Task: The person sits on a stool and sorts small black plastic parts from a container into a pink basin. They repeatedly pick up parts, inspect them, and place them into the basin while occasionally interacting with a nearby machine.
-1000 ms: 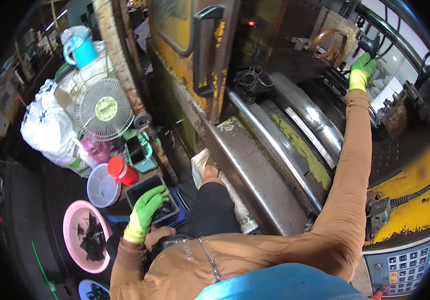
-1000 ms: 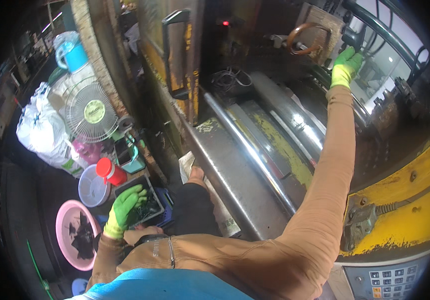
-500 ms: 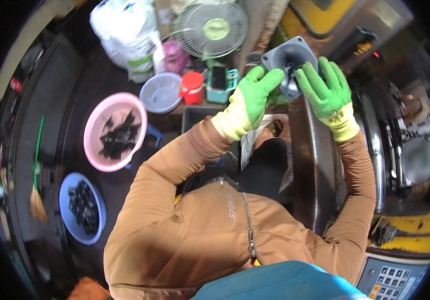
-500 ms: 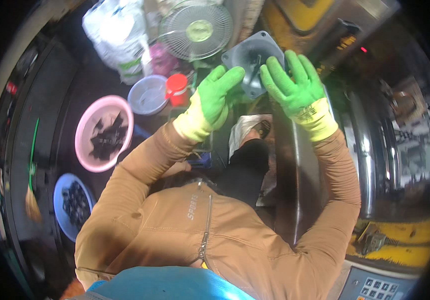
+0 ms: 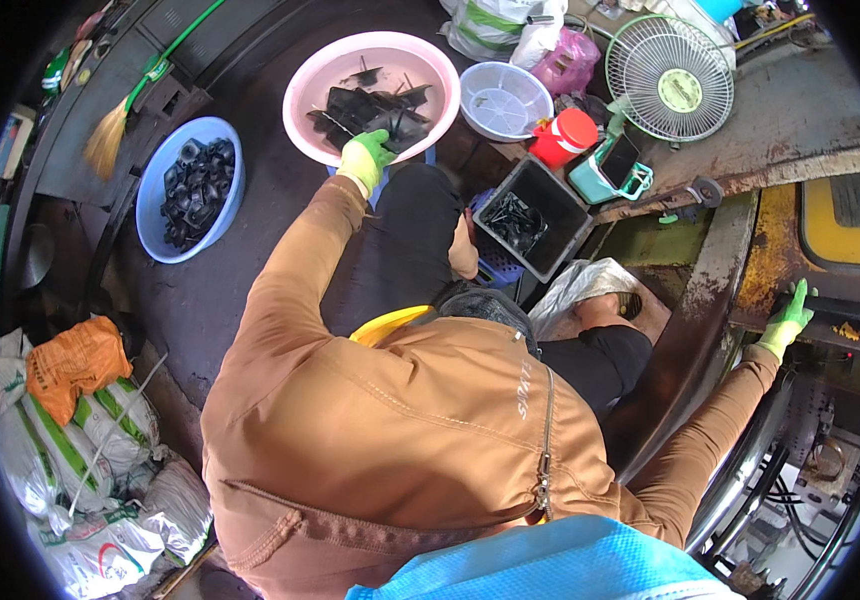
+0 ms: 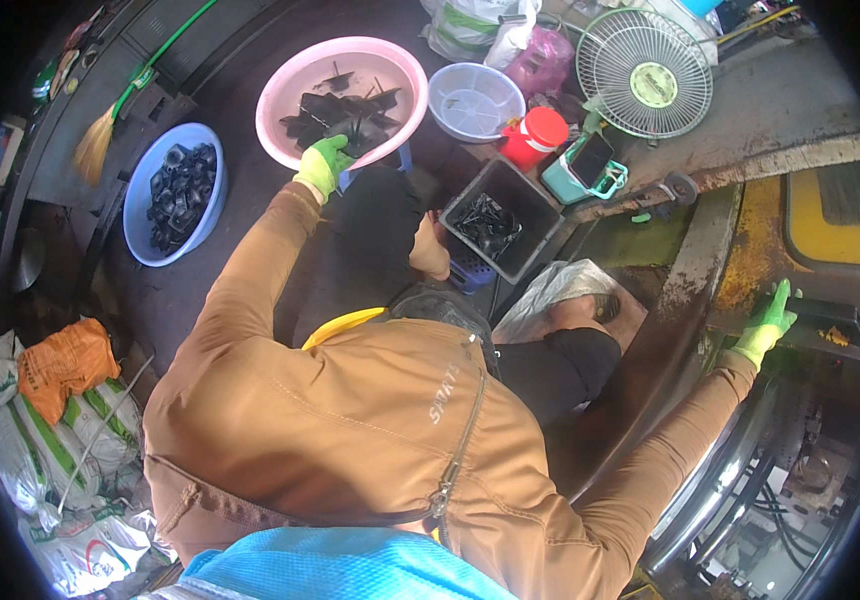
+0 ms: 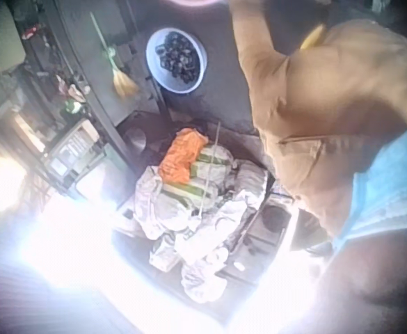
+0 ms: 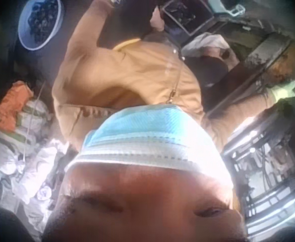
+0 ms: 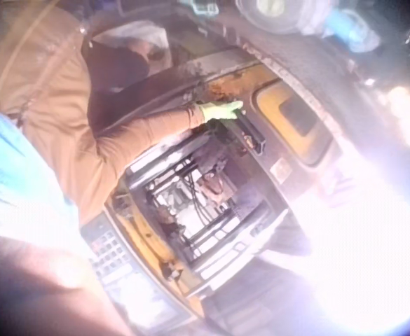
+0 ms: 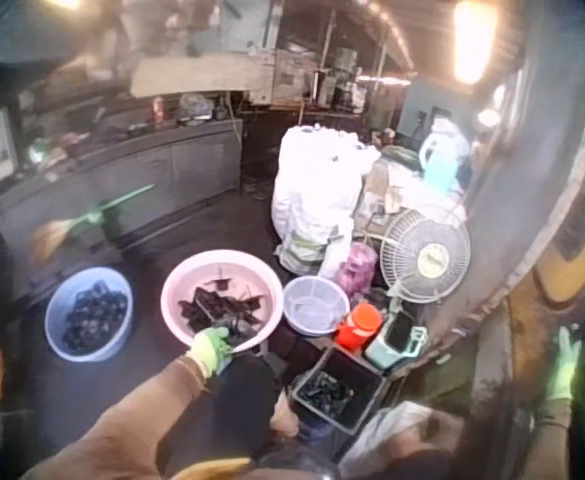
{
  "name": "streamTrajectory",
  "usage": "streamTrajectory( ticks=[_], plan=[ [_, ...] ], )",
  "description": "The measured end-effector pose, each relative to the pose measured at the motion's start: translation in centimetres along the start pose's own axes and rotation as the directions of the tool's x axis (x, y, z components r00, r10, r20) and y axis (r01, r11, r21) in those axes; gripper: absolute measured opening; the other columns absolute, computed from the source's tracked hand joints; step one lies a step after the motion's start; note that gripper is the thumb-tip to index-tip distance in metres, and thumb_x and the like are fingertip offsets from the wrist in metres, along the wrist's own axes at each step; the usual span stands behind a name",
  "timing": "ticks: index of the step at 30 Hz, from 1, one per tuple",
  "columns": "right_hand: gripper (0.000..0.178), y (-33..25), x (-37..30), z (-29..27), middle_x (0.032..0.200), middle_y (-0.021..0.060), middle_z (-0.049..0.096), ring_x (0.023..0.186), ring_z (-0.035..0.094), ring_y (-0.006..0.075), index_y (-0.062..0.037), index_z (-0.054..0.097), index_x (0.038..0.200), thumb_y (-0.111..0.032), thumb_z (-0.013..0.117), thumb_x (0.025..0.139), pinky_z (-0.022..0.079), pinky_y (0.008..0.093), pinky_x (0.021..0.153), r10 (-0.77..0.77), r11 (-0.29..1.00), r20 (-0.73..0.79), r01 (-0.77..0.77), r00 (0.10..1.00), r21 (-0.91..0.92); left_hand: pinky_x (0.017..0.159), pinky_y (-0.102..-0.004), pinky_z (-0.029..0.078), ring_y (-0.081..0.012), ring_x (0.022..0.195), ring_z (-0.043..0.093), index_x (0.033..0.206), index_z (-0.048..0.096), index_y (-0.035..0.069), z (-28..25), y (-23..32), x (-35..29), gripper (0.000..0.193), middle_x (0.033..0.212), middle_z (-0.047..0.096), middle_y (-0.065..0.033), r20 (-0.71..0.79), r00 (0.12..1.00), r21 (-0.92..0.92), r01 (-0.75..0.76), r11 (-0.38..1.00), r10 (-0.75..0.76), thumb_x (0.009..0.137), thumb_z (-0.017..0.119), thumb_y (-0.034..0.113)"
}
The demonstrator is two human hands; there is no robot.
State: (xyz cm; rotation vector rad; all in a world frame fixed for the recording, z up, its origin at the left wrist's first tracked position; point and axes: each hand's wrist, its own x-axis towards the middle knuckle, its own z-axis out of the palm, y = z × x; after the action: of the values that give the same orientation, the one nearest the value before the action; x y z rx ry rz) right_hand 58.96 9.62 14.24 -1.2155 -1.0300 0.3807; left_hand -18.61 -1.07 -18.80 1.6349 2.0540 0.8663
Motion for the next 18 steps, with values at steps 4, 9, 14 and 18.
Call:
streamTrajectory(
  ticks=[4,9,14,18],
  plan=[
    [0.03,2.4,0.7,0.0,0.099,0.0056,0.065,0.087,0.061,0.0162,-0.0082,0.059,0.117,-0.017,0.069,0.091,0.049,0.0313,0.077,-0.077,0.995,-0.07,0.081,0.995,0.059,0.08,-0.0446,0.051,-0.0385,0.091,0.066,0.103,0.07,0.007,3.8,-6.0,4.4,0.034,0.096,0.069,-0.0188,0.024,0.995,0.139,0.094,0.986,-0.099,0.075,0.076,0.025],
    [0.029,1.8,-0.9,0.1,0.105,0.0072,0.063,0.092,0.06,0.018,-0.0071,0.061,0.116,-0.014,0.069,0.09,0.048,0.033,0.083,-0.114,0.991,-0.177,0.101,0.977,-0.083,0.081,-0.0445,0.051,-0.0361,0.092,0.066,0.101,0.07,0.008,3.4,-2.8,11.8,0.031,0.096,0.07,-0.0166,-0.033,0.993,0.35,0.12,0.929,-0.115,0.077,0.077,0.025],
    [0.027,-1.7,-6.9,0.1,0.105,0.0065,0.063,0.091,0.058,0.0167,-0.0066,0.062,0.114,-0.013,0.07,0.089,0.048,0.0333,0.082,-0.183,0.974,-0.209,0.148,0.961,-0.174,0.086,-0.0416,0.052,-0.0316,0.101,0.066,0.106,0.072,0.012,3.7,-1.4,16.8,0.027,0.106,0.07,-0.0139,0.151,0.987,0.71,-0.145,0.689,0.052,0.091,0.059,0.031],
    [0.026,-5.1,-12.3,-0.5,0.101,0.0055,0.063,0.086,0.059,0.0166,-0.0058,0.062,0.11,-0.013,0.073,0.087,0.05,0.0323,0.079,-0.138,0.982,-0.267,0.096,0.954,-0.163,0.087,-0.0392,0.053,-0.0265,0.103,0.066,0.115,0.068,0.01,7.2,2.9,17.2,0.032,0.108,0.069,-0.0122,0.106,0.986,0.582,-0.166,0.796,0.128,0.086,0.063,0.022]
  ],
)
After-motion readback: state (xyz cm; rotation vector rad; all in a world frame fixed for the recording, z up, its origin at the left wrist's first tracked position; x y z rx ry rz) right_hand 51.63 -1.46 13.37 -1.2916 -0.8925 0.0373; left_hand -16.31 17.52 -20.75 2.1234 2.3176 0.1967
